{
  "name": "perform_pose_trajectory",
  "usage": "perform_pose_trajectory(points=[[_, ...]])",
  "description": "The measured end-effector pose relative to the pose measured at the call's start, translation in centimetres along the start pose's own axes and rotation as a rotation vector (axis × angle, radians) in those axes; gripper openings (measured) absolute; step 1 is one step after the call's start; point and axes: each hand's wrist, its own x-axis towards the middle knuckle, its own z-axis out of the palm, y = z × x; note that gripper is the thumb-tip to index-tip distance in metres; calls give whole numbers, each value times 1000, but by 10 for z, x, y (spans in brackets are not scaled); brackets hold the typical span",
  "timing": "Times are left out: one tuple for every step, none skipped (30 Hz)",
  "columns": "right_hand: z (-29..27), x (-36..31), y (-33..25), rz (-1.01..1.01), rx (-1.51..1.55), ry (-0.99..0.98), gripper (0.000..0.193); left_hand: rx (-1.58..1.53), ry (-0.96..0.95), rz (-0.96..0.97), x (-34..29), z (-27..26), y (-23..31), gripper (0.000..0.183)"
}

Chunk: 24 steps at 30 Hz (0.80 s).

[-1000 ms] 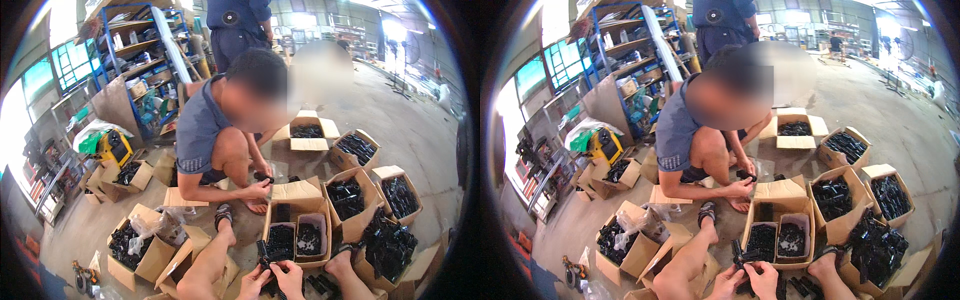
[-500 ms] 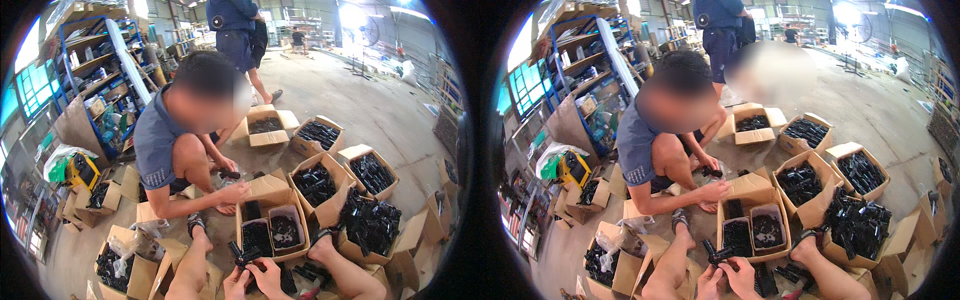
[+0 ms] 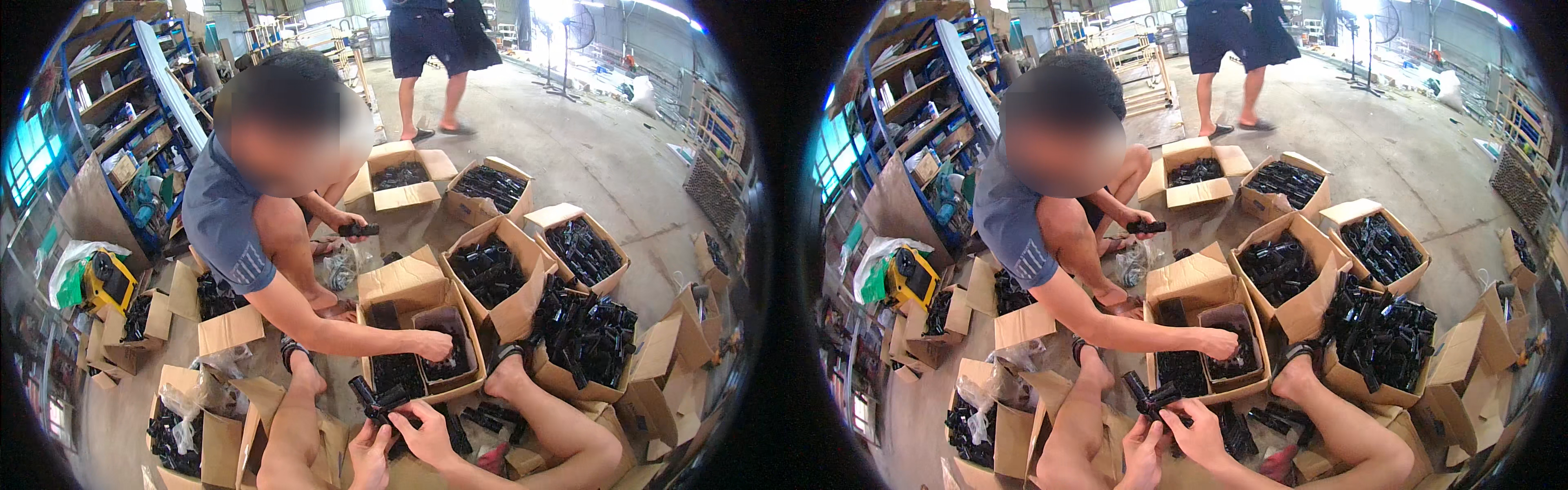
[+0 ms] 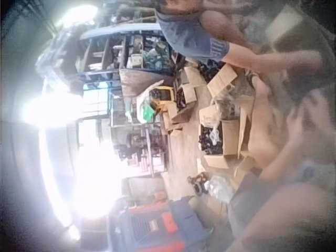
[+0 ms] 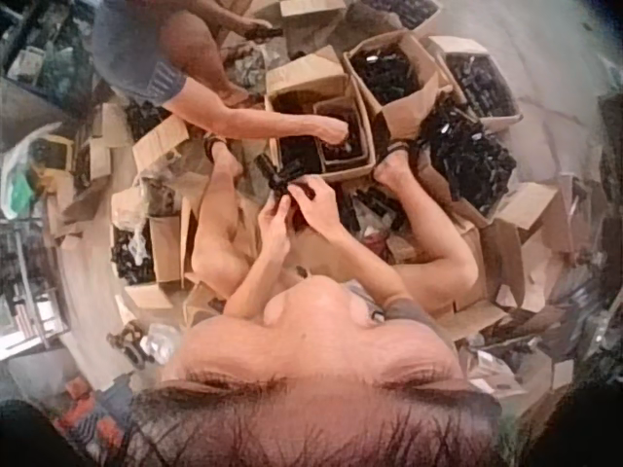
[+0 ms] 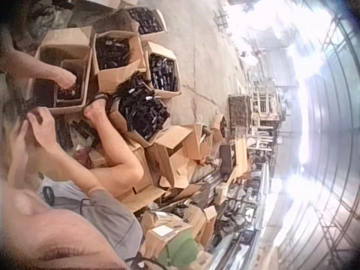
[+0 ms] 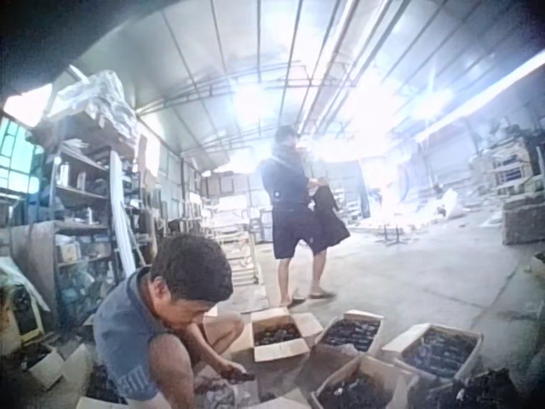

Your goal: The person picks up small black plastic components from boxes on the floor and snaps them together by hand.

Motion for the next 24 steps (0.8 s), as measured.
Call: perform_pose_trajectory(points=[[3,-1,4,-11,50,2,17,14,-11,-3,0,4,5,30],[5,-2,7,-22,5,2,17,14,-3,-6,-3,7,10,30],[6,-3,9,-32,-39,2,17,13,7,-9,-7,9,15,30],[7,-3,10,-43,-82,-1,17,14,18,-10,-10,11,20,30],[8,-3,3,-74,-167,-28,18,-12,9,15,-10,8,22,30],[4,-3,1,-39,-130,1,18,-47,-13,18,-5,8,17,30],[1,-3,-2,-5,-92,28,19,-81,-33,22,-2,7,11,31],[-1,-5,-1,29,-55,55,20,-78,-30,9,-1,6,5,30],[-3,-4,3,78,54,14,21,-73,-30,8,0,7,4,29],[-2,-5,9,102,70,10,21,-69,-29,5,1,8,2,28],[-1,-6,16,126,86,7,21,-54,-26,-7,0,9,1,29],[5,-4,15,141,120,-9,20,-27,-13,0,-2,7,6,30],[7,-3,12,86,38,-21,20,-1,1,7,-3,4,10,31],[8,-2,7,30,-42,-32,19,-8,5,14,-3,1,13,31],[4,-2,7,-16,-144,-25,18,-26,-8,0,-2,2,8,31],[2,-2,10,31,-48,-9,18,-43,-18,-13,0,2,3,31],[1,-1,15,76,48,7,18,-39,-37,-23,2,2,-1,32],[2,-3,18,126,150,11,18,-33,-43,-30,1,3,0,32],[3,-1,19,140,214,-17,20,-27,-49,-36,0,4,1,33],[4,-2,19,185,230,-17,19,-10,-35,-24,-1,6,3,34],[6,-2,18,229,248,-17,18,8,-21,-10,-2,9,5,34],[6,-2,15,271,267,-19,18,26,-7,6,-3,11,7,35],[5,-3,10,247,217,-3,17,46,-13,17,-4,9,7,35],[7,-4,14,234,146,10,15,47,-13,14,1,2,0,35]])
